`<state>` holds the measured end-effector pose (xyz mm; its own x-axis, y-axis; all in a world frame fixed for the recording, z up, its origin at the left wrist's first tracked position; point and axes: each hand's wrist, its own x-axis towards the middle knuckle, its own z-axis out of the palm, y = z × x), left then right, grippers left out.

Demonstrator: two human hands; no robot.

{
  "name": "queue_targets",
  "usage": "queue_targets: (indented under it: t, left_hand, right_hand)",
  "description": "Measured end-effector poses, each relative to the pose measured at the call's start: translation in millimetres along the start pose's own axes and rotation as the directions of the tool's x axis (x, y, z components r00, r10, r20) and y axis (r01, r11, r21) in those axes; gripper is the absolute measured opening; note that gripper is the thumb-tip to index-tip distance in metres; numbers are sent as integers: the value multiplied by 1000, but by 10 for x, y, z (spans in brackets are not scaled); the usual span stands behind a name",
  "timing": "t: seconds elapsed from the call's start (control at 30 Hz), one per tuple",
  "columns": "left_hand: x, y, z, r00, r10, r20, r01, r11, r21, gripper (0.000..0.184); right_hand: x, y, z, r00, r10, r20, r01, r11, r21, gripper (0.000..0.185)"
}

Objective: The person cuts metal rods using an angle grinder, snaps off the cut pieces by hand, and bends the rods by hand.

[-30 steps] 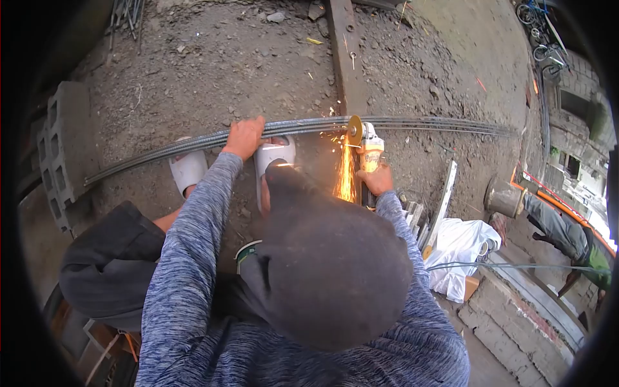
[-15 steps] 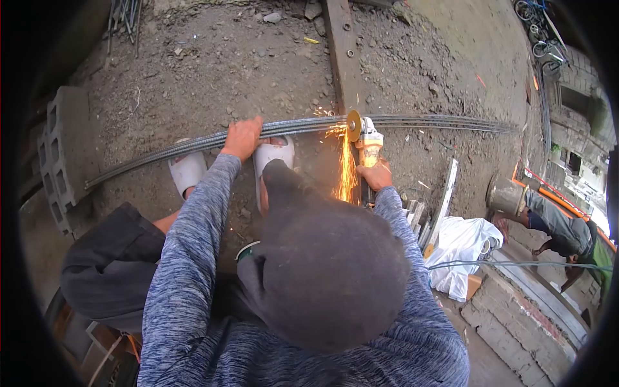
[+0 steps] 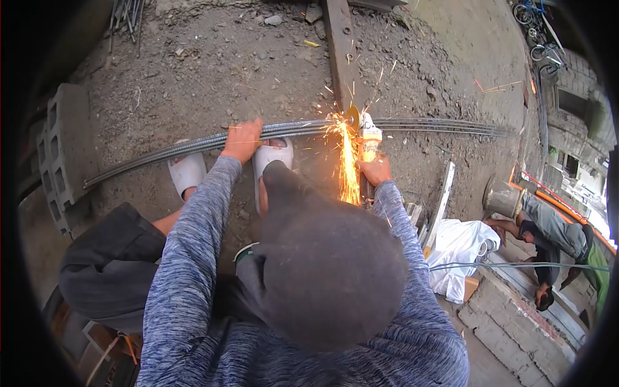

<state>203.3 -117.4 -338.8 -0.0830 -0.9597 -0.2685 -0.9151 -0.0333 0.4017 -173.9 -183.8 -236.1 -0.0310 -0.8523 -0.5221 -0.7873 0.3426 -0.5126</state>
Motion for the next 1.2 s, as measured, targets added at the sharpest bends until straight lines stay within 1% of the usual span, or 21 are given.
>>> queue_targets:
  t: [0.1, 0.2, 0.3, 0.4, 0.5, 0.6, 0.63, 0.67, 0.7, 0.73, 0.77, 0.8, 0.87, 0.9, 0.97, 1.0, 1.07, 1.1, 1.2]
  left_hand:
    - [-9, 10, 3, 1000, 2, -15, -2, 1000, 20, 47]
    - [-21, 10, -8, 999, 19, -32, -19, 1000, -12, 48]
    - [-9, 25, -41, 1000, -9, 16, 9, 1000, -23, 48]
    - [18, 26, -65, 995, -36, 91, 39, 999, -31, 47]
    - [-22, 31, -68, 999, -32, 41, 33, 999, -27, 49]
    - [-168, 80, -245, 996, -61, -66, 70, 988, 141, 59]
    - [-211, 125, -367, 995, -63, -79, 72, 991, 117, 59]
    - [-258, 227, -537, 994, -64, -90, 72, 993, 91, 58]
    - [-272, 327, -646, 993, -61, -98, 68, 996, 64, 58]
    - [-252, 404, -663, 996, -37, -78, 30, 996, -89, 53]
    - [-210, 486, -679, 998, -9, -59, -6, 971, -240, 49]
    - [-135, 568, -708, 999, 26, -43, -40, 923, -383, 46]
    - [15, 898, -929, 978, 110, 175, 33, 750, -661, 39]
    - [57, 1090, -999, 947, 168, 275, 110, 635, -764, 36]
    - [124, 1407, -1039, 901, 316, 298, 50, 607, -793, 31]
    - [129, 1547, -1041, 868, 385, 313, 29, 591, -806, 28]
    - [70, 1842, -1164, 812, 426, 399, 75, 601, -796, 26]
    - [47, 1949, -1224, 780, 444, 441, 99, 608, -788, 24]
    - [-16, 2056, -1251, 747, 478, 463, 120, 588, -800, 26]
  right_hand:
    - [154, 226, 16, 997, -8, 82, 10, 1000, -28, 35]
    - [59, 107, -33, 994, -6, 110, 10, 999, -34, 35]
    - [189, 281, 44, 987, -146, 69, 159, 958, -240, 37]
    - [116, 273, -23, 986, -105, 126, 123, 981, -152, 41]
    - [2, 285, -23, 993, 49, 106, -17, 960, -280, 43]
    - [-303, 323, -33, 999, 33, 22, -28, 981, -192, 49]
    - [-408, 331, -19, 1000, 29, -7, -30, 987, -157, 51]
    - [-507, 345, -9, 997, 64, -48, -68, 993, -99, 46]
    - [-551, 400, 10, 992, 119, -32, -115, 988, 103, 42]
    - [-598, 470, 29, 985, 170, -6, -160, 940, 303, 38]
    - [-658, 477, 19, 977, 210, 26, -196, 849, 490, 34]
    - [-694, 478, -1, 973, 222, 55, -206, 741, 639, 30]
    - [-868, 199, -108, 967, 227, 116, -210, 453, 867, 24]
    - [-890, 160, -139, 970, 202, 134, -197, 331, 923, 24]
    - [-853, 58, -201, 978, 136, 158, -169, 72, 983, 24]
    - [-839, -3, -219, 977, 135, 164, -160, -44, 986, 26]
    - [-771, -43, -255, 980, 54, 189, -175, -207, 963, 29]
    - [-749, -56, -254, 981, 10, 194, -183, -286, 940, 31]
    - [-750, -203, -217, 988, 70, 135, -98, -385, 918, 34]
